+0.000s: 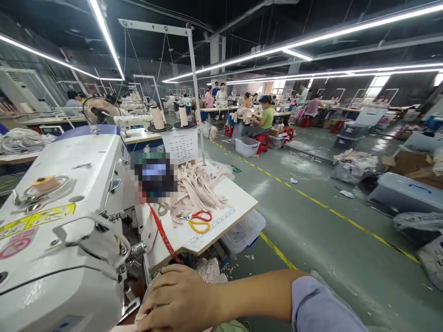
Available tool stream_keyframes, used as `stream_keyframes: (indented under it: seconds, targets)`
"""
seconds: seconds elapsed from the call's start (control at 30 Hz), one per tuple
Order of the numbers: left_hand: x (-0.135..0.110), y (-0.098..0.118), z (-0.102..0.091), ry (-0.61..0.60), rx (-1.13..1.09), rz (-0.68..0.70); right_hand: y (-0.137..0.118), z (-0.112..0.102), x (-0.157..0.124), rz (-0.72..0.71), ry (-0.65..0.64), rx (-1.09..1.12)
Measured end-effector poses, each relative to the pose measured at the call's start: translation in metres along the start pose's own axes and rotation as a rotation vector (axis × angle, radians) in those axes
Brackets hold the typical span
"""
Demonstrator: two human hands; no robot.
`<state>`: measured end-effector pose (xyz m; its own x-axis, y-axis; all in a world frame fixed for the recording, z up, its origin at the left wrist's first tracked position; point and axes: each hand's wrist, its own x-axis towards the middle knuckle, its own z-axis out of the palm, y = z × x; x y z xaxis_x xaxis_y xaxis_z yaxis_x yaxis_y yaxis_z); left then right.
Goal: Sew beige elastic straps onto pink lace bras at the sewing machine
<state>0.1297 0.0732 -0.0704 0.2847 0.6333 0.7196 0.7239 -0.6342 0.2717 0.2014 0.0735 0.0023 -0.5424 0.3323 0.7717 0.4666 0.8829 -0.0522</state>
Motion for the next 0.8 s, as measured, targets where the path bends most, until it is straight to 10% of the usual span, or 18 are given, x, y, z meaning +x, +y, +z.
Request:
stream_keyframes:
  seconds: [0.2, 0.47, 0.57, 0.8]
  targets:
    - [-0.014, -0.003, -0.004, -0.106, 0.057, 0.014, -0.009, 0.003, -0.011, 0.163, -0.162, 0.071]
    - [-0.041, -0.053, -0.147, -0.261, 0.118, 0.054, -0.009, 0.022, -0.012, 1.070, -0.077, 0.997]
    - [-0.040, -0.035, -0.173, -0.381, 0.197, 0.012, -0.002, 0.039, 0.001, 0.991, -0.002, 0.829]
    - [-0.036, -0.016, -0.167, -0.390, 0.300, -0.168, 0.011, 0.045, 0.024, 0.821, -0.151, 0.547]
